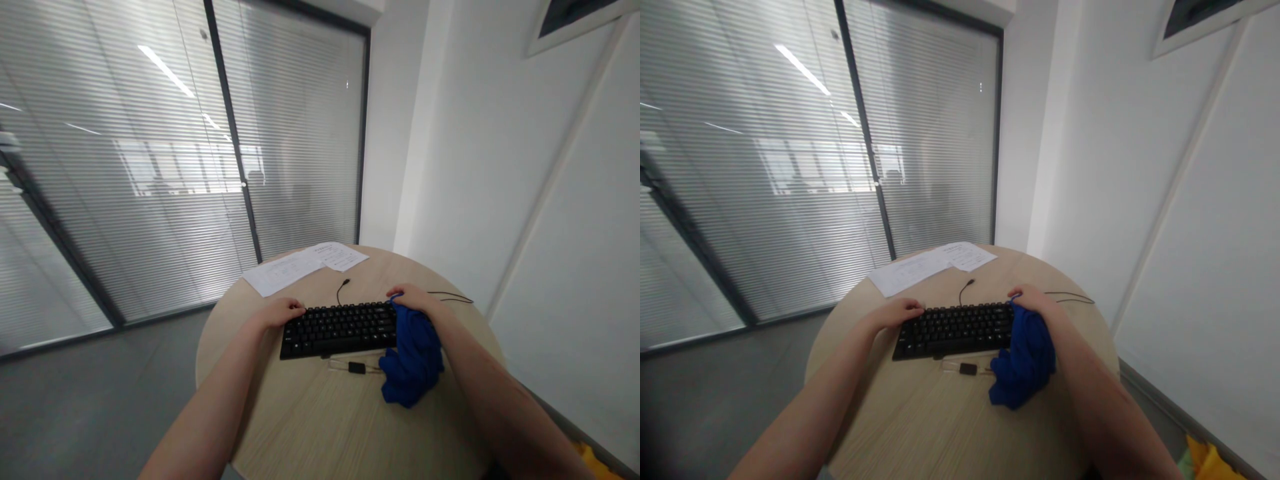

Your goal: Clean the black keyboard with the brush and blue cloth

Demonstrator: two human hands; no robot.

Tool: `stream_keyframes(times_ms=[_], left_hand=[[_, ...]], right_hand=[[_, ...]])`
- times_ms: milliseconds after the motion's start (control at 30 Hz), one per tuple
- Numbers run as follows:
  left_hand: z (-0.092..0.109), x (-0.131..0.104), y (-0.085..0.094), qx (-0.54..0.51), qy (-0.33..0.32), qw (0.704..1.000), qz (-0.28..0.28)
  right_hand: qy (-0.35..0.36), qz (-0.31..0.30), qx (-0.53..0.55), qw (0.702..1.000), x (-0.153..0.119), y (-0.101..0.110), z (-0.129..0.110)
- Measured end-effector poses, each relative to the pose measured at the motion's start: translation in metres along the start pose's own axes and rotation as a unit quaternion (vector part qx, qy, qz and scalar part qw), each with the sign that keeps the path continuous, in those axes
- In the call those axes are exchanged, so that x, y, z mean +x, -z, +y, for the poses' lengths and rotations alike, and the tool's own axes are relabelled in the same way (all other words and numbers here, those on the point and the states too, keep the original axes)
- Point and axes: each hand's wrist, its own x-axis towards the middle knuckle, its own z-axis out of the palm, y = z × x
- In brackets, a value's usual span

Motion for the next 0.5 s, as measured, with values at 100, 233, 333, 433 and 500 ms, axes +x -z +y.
stream_keyframes(times_ms=[100, 233, 333, 433, 500], left_hand=[[-0.001, 0.001, 0.000, -0.006, 0.000, 1.000, 0.000], [0.001, -0.001, 0.000, -0.003, 0.004, 1.000, -0.002], [0.002, -0.002, 0.001, -0.006, 0.001, 1.000, 0.001], [0.001, -0.002, 0.000, -0.006, -0.001, 1.000, 0.004], [0.001, -0.001, 0.000, -0.006, 0.001, 1.000, 0.005]], right_hand=[[-0.002, 0.023, -0.027, 0.999, 0.001, -0.002, -0.002], [0.003, 0.019, -0.002, 1.000, 0.001, -0.002, 0.000], [-0.012, 0.020, 0.033, 0.999, -0.001, 0.003, 0.004], [-0.034, 0.057, 0.027, 0.997, -0.003, 0.010, 0.008], [-0.044, 0.080, 0.025, 0.996, -0.004, 0.015, 0.010]])
